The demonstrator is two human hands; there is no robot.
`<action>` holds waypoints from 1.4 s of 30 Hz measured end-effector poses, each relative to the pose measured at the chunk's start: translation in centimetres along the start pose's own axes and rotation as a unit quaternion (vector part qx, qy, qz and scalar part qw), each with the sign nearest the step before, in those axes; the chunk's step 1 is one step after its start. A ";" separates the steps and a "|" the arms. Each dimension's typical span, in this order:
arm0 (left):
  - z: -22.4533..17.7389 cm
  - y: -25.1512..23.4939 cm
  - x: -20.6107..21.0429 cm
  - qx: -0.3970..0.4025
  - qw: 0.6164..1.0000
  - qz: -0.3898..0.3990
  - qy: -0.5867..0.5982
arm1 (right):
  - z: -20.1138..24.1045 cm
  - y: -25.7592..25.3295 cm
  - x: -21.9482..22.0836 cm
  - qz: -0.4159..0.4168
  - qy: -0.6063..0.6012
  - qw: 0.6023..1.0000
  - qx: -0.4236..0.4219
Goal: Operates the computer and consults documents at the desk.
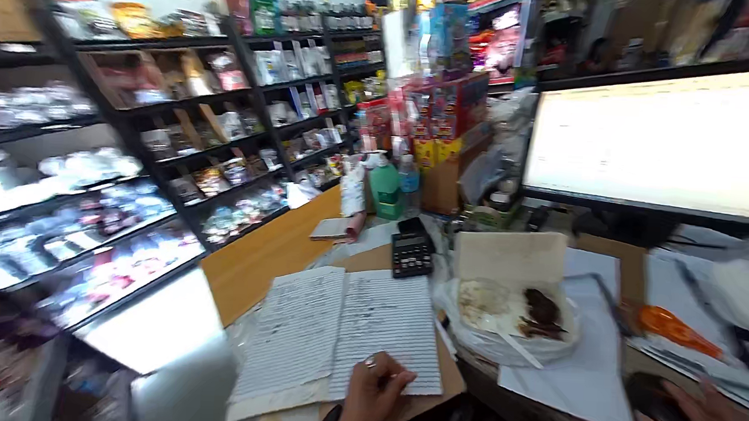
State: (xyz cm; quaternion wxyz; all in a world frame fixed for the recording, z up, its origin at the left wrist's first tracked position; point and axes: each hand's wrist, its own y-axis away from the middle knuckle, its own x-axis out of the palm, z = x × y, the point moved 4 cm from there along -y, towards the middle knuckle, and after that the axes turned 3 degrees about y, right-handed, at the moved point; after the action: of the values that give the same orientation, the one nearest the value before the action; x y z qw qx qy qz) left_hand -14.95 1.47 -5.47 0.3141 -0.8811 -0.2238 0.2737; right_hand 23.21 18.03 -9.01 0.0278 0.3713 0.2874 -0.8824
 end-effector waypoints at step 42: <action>-0.5 0.0 -0.8 -0.005 0.998 0.034 0.052 | 0.0 0.0 0.9 -0.085 0.028 0.996 -0.009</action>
State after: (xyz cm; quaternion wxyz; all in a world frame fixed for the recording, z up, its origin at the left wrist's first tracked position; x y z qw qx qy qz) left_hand -15.23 0.85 -4.88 0.3115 -0.9028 -0.1781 0.2369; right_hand 22.57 18.16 -9.61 -0.0526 0.3701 0.3266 -0.8681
